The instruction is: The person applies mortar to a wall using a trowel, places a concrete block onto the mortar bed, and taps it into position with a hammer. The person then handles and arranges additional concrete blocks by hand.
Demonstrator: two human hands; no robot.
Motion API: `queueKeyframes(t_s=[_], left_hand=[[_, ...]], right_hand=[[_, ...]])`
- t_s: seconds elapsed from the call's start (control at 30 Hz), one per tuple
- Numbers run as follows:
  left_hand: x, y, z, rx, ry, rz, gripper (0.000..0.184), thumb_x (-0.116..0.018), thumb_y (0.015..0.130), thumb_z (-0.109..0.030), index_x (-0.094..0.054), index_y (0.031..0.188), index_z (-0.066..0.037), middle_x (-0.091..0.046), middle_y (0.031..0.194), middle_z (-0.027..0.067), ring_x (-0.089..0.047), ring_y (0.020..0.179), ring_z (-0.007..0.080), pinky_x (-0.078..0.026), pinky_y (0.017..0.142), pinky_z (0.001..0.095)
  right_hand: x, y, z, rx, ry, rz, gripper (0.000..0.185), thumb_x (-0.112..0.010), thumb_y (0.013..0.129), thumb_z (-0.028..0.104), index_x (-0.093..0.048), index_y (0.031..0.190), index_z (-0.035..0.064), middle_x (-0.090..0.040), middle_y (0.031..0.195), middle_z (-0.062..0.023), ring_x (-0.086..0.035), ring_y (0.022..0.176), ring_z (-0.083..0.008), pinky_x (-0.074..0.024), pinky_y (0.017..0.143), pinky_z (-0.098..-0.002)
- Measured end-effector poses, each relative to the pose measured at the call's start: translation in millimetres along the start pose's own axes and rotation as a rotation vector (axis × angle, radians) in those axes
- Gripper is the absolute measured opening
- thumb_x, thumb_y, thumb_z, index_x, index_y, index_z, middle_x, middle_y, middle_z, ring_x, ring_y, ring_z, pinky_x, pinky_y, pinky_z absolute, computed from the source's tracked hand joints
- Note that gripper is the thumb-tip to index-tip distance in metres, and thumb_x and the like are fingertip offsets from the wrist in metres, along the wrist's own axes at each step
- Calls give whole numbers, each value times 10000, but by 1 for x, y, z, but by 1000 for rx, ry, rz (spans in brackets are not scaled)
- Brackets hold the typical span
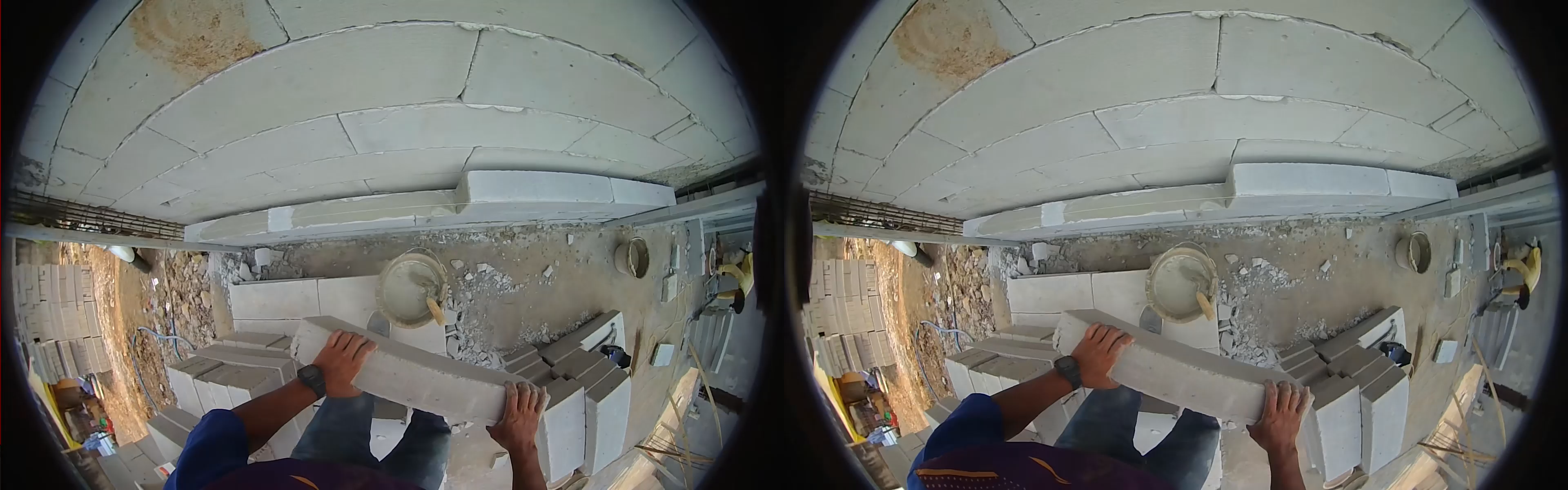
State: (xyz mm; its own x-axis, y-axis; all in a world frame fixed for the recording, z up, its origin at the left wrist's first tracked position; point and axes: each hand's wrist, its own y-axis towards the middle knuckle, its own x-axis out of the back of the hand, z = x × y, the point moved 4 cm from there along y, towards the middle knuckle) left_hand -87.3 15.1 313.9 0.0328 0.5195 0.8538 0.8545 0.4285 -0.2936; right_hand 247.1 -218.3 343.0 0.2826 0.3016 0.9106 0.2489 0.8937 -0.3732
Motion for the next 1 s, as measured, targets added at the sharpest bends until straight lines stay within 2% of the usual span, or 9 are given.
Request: queueKeyframes(t_s=[0.17,0.3,0.37,0.47,0.67,1.0], left_hand=[[97,1,106,212,41,-174,1060,-921,518,-379,-462,1418,-57,-524,1327,173,-490,1256,390,-316,1123,572],[147,19,174,324,200,-289,1071,-937,530,-350,-454,1441,-59,-527,1331,179,-482,1280,381,-306,1161,550],[169,29,200,333,227,-394,1125,-939,482,-280,-422,1459,-67,-516,1357,185,-477,1290,402,-332,1143,559],[190,46,244,357,271,-374,1110,-945,523,-311,-418,1466,-53,-512,1364,198,-481,1302,406,-350,1145,535],[186,84,331,450,334,-267,1152,-943,587,-389,-383,1521,-13,-490,1445,234,-466,1363,394,-345,1177,505],[109,115,395,471,292,-86,1162,-935,612,-462,-401,1529,13,-491,1472,236,-466,1382,366,-346,1193,491]], right_hand=[[59,171,76,261,-138,-175,1005,-889,513,222,-460,1401,31,-479,1370,-227,-405,1366,-452,-151,1241,-654],[95,269,123,394,-140,-359,1000,-889,559,197,-435,1433,23,-474,1373,-235,-409,1368,-437,-183,1236,-632],[116,312,145,455,-120,-436,1012,-893,568,184,-424,1451,28,-470,1382,-235,-409,1372,-427,-199,1231,-622],[140,373,169,496,-140,-383,974,-891,600,187,-448,1451,19,-465,1404,-250,-402,1365,-455,-217,1226,-605],[126,471,205,484,-258,-295,1110,-945,587,223,-370,1519,40,-446,1438,-223,-404,1375,-431,-269,1207,-549],[50,526,209,430,-461,-97,1183,-950,627,387,-314,1565,52,-446,1462,-201,-415,1389,-394,-298,1203,-525]])
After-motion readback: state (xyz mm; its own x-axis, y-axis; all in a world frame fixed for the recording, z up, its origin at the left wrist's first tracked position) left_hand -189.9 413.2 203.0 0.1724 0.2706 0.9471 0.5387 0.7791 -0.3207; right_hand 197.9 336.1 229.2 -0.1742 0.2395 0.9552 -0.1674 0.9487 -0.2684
